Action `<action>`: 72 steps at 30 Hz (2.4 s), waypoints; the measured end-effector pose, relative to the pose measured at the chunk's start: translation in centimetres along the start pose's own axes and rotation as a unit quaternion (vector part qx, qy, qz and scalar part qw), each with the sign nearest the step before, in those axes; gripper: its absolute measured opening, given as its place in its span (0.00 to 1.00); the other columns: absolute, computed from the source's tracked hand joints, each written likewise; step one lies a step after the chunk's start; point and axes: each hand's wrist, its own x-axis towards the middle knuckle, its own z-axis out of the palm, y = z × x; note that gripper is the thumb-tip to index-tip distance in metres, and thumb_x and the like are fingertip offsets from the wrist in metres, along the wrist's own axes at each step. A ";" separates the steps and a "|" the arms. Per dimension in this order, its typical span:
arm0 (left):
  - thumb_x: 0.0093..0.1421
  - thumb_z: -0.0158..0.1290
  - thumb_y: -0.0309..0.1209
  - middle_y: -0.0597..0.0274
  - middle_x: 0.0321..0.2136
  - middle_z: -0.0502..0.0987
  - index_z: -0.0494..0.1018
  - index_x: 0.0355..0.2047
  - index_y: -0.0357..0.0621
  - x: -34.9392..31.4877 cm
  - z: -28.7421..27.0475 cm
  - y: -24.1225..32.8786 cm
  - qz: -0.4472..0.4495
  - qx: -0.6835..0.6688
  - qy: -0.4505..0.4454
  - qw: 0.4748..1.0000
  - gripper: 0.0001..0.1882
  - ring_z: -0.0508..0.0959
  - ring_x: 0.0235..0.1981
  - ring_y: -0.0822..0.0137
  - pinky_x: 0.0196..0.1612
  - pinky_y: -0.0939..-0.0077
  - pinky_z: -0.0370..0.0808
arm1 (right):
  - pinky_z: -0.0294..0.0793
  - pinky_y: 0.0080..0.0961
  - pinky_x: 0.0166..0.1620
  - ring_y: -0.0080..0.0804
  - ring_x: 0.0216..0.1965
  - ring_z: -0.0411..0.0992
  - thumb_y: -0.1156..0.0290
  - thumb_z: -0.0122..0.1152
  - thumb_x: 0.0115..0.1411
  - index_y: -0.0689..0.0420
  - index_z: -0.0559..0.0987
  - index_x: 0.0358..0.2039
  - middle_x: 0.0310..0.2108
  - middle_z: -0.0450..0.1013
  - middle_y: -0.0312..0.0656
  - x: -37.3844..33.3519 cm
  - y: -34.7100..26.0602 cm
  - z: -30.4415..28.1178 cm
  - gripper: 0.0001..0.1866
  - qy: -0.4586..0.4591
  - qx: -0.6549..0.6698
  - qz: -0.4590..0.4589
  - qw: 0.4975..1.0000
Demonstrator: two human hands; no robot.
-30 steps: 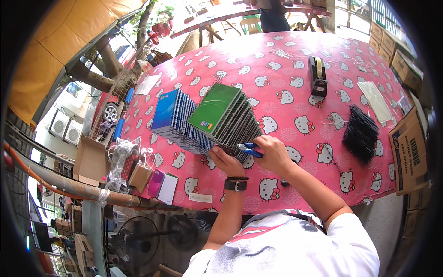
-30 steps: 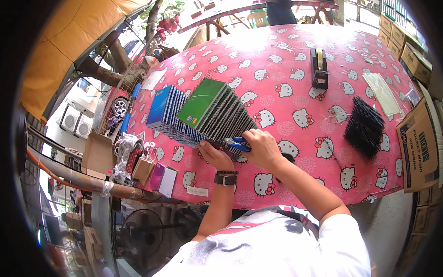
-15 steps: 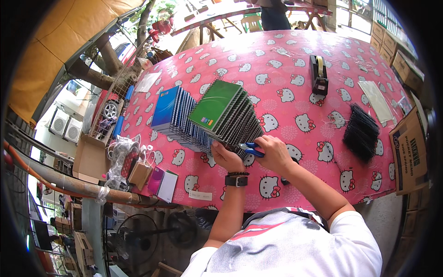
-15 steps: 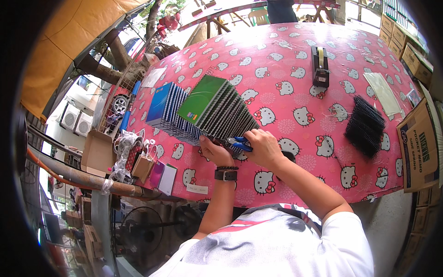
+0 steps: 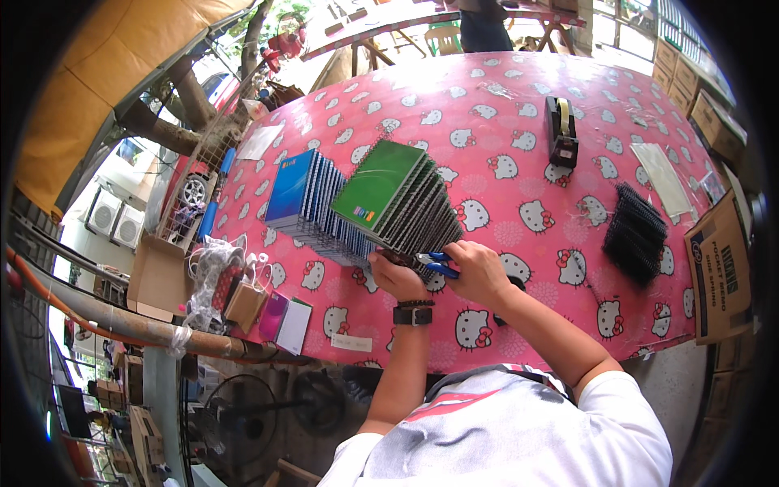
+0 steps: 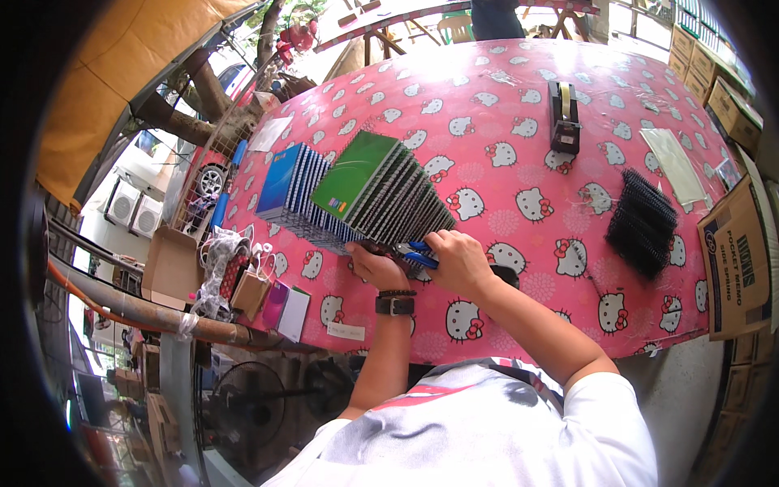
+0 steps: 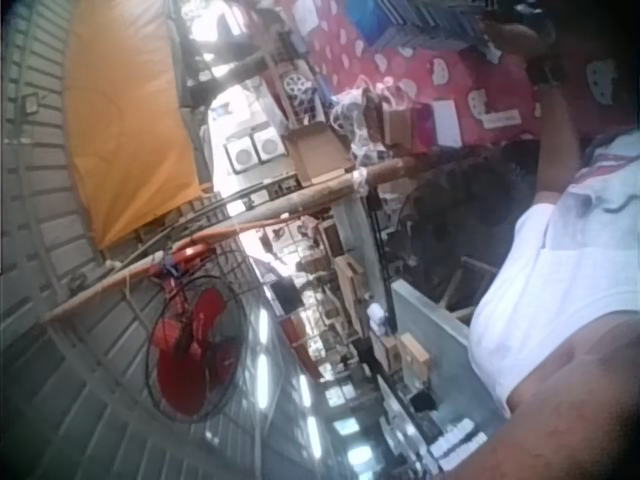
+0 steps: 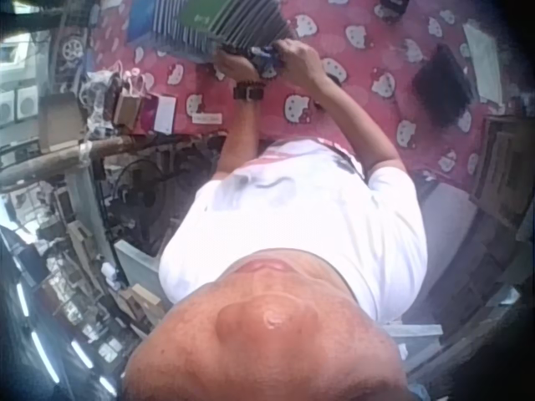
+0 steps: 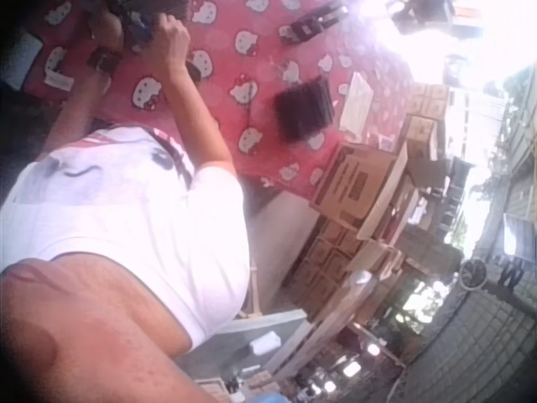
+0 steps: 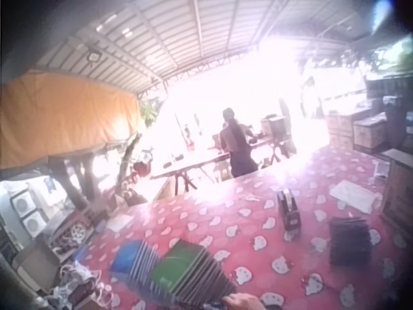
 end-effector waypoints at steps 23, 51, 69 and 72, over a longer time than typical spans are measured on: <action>0.66 0.36 0.52 0.67 0.19 0.68 0.69 0.21 0.33 1.2 -1.0 -0.6 0.029 0.061 -0.024 0.997 0.32 0.62 0.19 0.74 0.22 0.76 0.58 | 0.69 0.34 0.39 0.41 0.37 0.72 0.67 0.67 0.38 0.56 0.73 0.32 0.30 0.72 0.42 -0.7 1.3 0.6 0.19 0.071 -0.059 -0.041 0.995; 0.60 0.51 0.37 0.65 0.24 0.75 0.73 0.34 0.44 3.8 -10.5 0.7 -0.357 -0.120 -0.212 0.902 0.10 0.71 0.19 0.71 0.18 0.81 0.63 | 0.66 0.38 0.46 0.43 0.42 0.69 0.69 0.65 0.43 0.59 0.73 0.40 0.36 0.71 0.44 -3.4 3.2 3.0 0.21 0.016 0.113 0.059 0.992; 0.49 0.60 0.40 0.55 0.28 0.77 0.77 0.32 0.45 2.9 -4.7 5.1 0.194 0.612 -0.413 0.646 0.14 0.78 0.29 0.53 0.31 0.62 0.75 | 0.63 0.34 0.44 0.38 0.41 0.69 0.69 0.66 0.36 0.55 0.73 0.38 0.33 0.70 0.41 -1.3 1.0 2.1 0.24 0.026 -0.064 -0.010 0.998; 0.49 0.59 0.40 0.56 0.28 0.77 0.77 0.31 0.46 3.0 -4.8 5.0 0.198 0.618 -0.404 0.645 0.13 0.78 0.28 0.53 0.30 0.61 0.75 | 0.63 0.34 0.44 0.38 0.40 0.68 0.69 0.67 0.37 0.55 0.73 0.39 0.33 0.69 0.40 -1.5 0.9 1.3 0.25 0.042 -0.071 -0.012 0.996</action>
